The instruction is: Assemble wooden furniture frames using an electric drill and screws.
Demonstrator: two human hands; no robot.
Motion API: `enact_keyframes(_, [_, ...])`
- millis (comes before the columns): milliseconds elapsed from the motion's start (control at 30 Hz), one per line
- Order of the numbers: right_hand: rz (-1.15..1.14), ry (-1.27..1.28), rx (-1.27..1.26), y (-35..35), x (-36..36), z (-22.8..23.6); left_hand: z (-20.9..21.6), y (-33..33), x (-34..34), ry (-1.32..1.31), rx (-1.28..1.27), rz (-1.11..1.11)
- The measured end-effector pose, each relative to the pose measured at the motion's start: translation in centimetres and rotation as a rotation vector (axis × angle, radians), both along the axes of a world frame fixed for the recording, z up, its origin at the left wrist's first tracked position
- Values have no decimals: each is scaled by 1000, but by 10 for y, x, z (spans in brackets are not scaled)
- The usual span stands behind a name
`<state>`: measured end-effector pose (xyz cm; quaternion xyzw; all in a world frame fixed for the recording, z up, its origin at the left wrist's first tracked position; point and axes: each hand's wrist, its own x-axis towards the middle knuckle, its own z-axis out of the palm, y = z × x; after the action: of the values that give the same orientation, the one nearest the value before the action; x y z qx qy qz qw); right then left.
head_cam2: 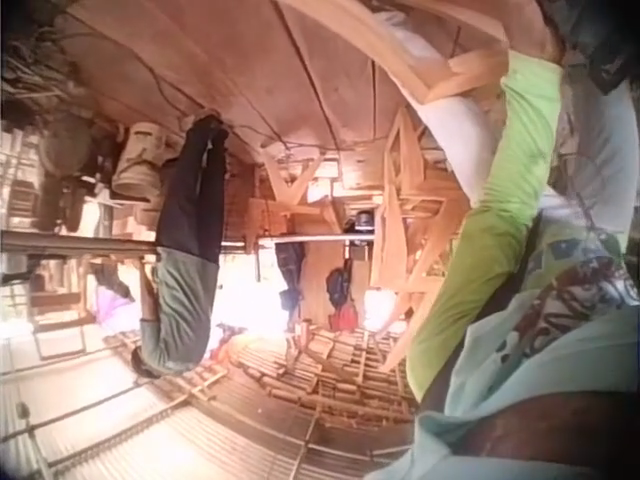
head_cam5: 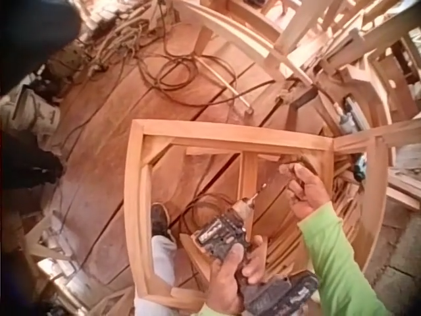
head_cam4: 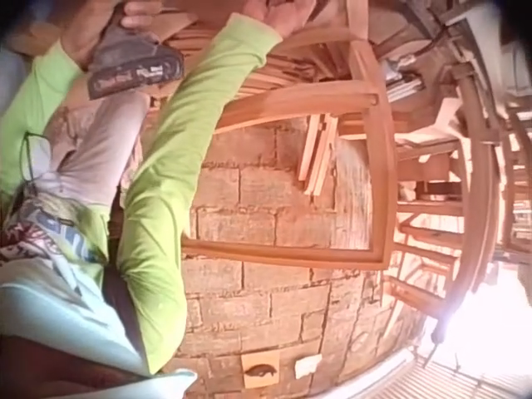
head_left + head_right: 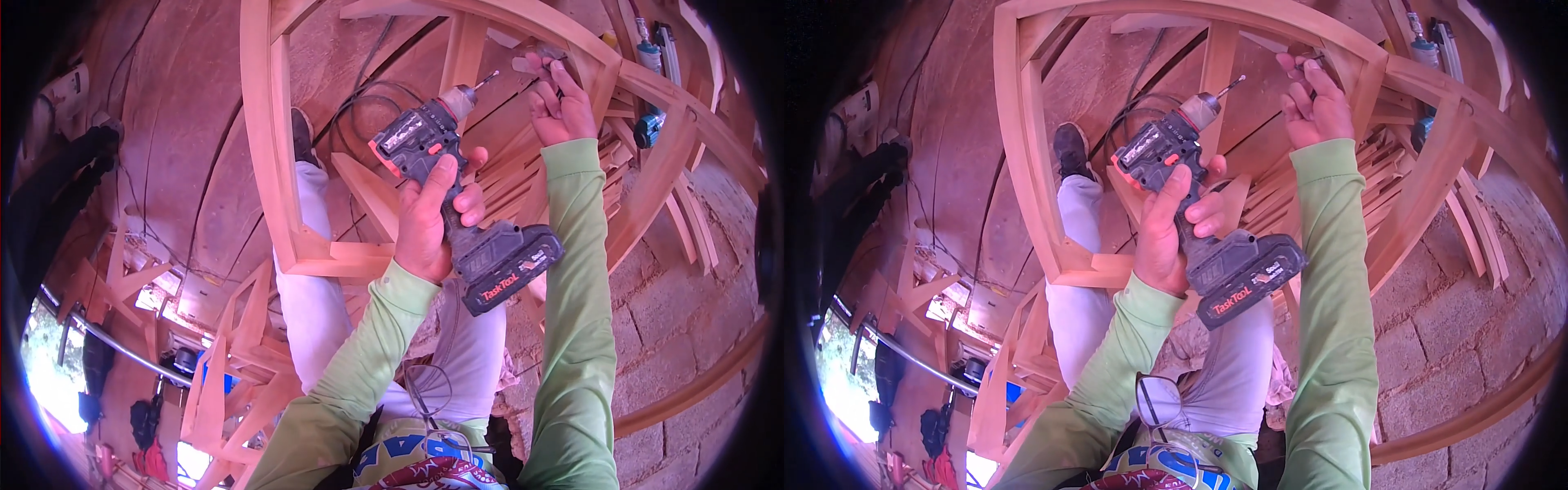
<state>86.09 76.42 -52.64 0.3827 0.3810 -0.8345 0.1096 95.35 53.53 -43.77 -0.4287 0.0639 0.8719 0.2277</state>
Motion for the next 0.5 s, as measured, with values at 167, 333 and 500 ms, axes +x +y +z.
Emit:
enact_keyframes(167, [-25,-47,49,-3,-5,2,-1,12,2,-16,47,44])
enact_keyframes(333, [-58,-108,57,-2,-13,4,-4,19,1,-69,143,100])
enact_keyframes(500, [-45,-150,61,1,-18,7,-3,20,-10,-127,339,115])
